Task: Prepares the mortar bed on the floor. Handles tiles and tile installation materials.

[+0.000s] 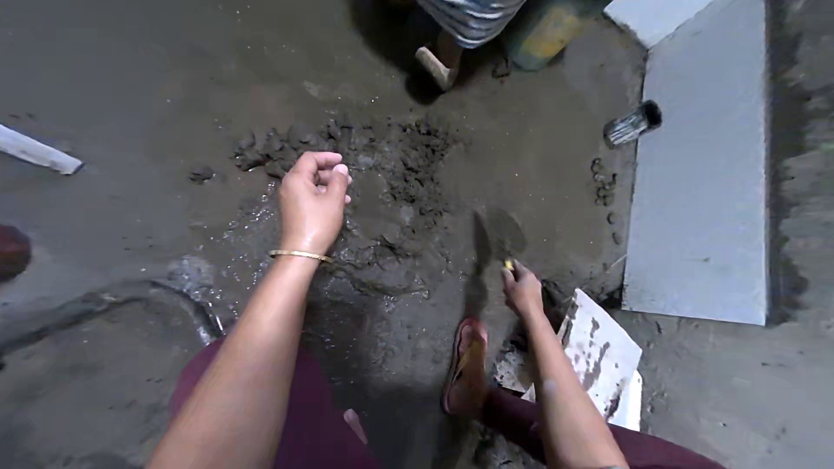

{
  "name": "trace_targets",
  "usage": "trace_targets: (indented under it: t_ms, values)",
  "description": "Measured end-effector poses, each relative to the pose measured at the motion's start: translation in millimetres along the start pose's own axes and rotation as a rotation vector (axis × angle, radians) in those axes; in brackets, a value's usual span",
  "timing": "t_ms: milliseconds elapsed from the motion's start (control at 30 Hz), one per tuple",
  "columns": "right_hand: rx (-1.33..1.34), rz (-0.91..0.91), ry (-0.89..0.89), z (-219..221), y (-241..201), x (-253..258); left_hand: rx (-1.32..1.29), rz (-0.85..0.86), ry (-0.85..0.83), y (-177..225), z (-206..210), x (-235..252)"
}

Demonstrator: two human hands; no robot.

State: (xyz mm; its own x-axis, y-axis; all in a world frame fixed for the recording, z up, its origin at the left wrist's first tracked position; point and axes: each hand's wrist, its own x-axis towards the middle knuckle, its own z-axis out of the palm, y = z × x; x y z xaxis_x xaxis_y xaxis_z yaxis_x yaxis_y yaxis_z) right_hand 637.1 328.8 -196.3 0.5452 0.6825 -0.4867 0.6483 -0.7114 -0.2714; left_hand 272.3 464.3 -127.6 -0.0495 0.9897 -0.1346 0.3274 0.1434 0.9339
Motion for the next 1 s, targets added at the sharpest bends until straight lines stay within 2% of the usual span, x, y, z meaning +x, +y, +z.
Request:
trace_targets:
  t_ms: [100,167,267,367,467,533,667,800,900,1000]
  values:
    - [0.408,0.339,0.098,35,81,-18,-0.037,0.013,-0.018,7,11,4]
    - [0.665,0.461,0.098,67,87,-30,-0.033,0.019,-0.034,8,16,5]
    - [0.948,0.43,0.008,101,34,-37,-0.005,0.014,-0.059,6,21,2]
    - [0.966,0.314,-0.149,120,-41,-18,0.04,0.028,-0.065,1,21,0]
    - [0.868,0.164,-0.265,128,-99,10,0.044,0.047,-0.048,-3,22,0]
    - [0.766,0.119,-0.253,129,-119,9,0.033,0.043,-0.025,-5,20,-2]
    - [0.451,-0.008,-0.144,105,-108,-16,0.05,0.005,-0.015,-12,12,1]
    - [-0.013,-0.141,-0.045,80,-108,-31,0.042,-0.01,-0.014,-14,13,4]
    - [-0.338,-0.145,-0.122,89,-114,-16,0.038,0.007,0.004,-9,17,7]
    - [-0.46,-0.165,-0.206,79,-109,5,0.078,0.006,-0.035,-9,25,8]
